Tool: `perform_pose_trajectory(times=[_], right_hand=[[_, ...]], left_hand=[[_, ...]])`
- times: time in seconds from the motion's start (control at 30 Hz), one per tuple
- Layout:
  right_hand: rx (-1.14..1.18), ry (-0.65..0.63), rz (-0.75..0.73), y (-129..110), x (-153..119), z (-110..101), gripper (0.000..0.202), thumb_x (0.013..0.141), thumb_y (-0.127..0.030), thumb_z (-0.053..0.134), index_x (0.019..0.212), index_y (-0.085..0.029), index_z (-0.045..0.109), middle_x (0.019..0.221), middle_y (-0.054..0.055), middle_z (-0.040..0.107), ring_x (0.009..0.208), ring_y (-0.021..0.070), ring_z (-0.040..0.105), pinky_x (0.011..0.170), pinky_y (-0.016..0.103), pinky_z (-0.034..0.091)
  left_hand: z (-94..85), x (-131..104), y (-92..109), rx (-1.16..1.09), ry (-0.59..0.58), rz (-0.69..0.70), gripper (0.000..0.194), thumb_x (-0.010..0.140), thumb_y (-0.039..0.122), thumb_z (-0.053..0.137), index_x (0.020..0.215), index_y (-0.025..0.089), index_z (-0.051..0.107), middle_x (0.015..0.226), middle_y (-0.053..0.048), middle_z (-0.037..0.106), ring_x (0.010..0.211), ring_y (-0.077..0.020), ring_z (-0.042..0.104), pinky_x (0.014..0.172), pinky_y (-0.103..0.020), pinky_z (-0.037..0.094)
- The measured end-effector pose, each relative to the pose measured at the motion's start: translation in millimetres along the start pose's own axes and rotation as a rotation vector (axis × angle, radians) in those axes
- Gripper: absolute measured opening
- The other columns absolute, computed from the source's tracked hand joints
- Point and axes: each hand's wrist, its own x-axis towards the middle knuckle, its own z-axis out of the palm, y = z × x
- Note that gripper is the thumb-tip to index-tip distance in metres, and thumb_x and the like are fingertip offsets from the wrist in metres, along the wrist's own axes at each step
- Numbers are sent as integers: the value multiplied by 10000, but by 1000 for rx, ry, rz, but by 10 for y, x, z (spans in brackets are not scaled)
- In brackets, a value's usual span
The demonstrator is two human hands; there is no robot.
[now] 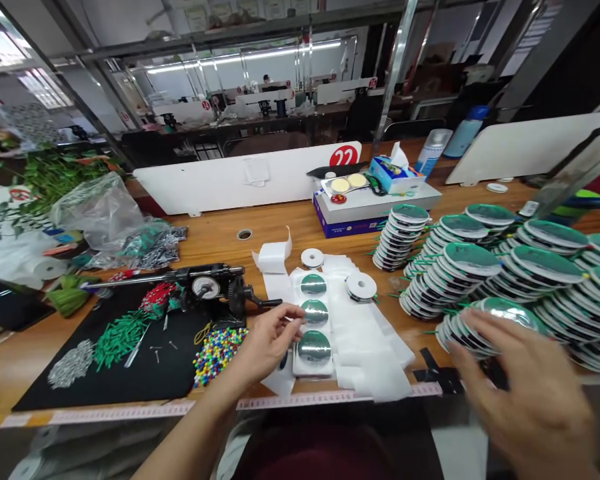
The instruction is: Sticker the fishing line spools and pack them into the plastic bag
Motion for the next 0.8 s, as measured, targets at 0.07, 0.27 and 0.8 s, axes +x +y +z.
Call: perform_pose_trajectory(times=[0.07, 0.27, 0.8], right_hand=[[248, -103, 39, -356, -32, 255, 223, 958, -339, 614, 1148, -221, 618, 1012, 92, 698, 916, 235, 665, 843, 368, 512], [399, -563, 274, -945, -24, 1074, 219, 877, -380, 689, 914, -204, 564, 761, 21, 623, 719, 209, 598, 632, 310, 435], [718, -724, 580, -820, 166, 981, 338, 812, -354, 595, 1087, -200, 717, 879, 65, 701, 659, 178, 624, 674, 323, 522]], left_hand=[[18, -22, -58, 87, -25, -3, 309, 988, 431, 490, 1096, 179, 632, 936, -65, 683, 841, -182, 674, 765, -285, 539], [9, 3, -65, 333, -88, 36, 280, 1024, 352, 379, 941, 189, 592, 918, -45, 676, 867, -185, 642, 790, -279, 478], [-11, 58, 6, 508, -80, -42, 289, 1018, 336, 398, 880, 188, 605, 875, -49, 680, 823, -206, 617, 734, -301, 372]])
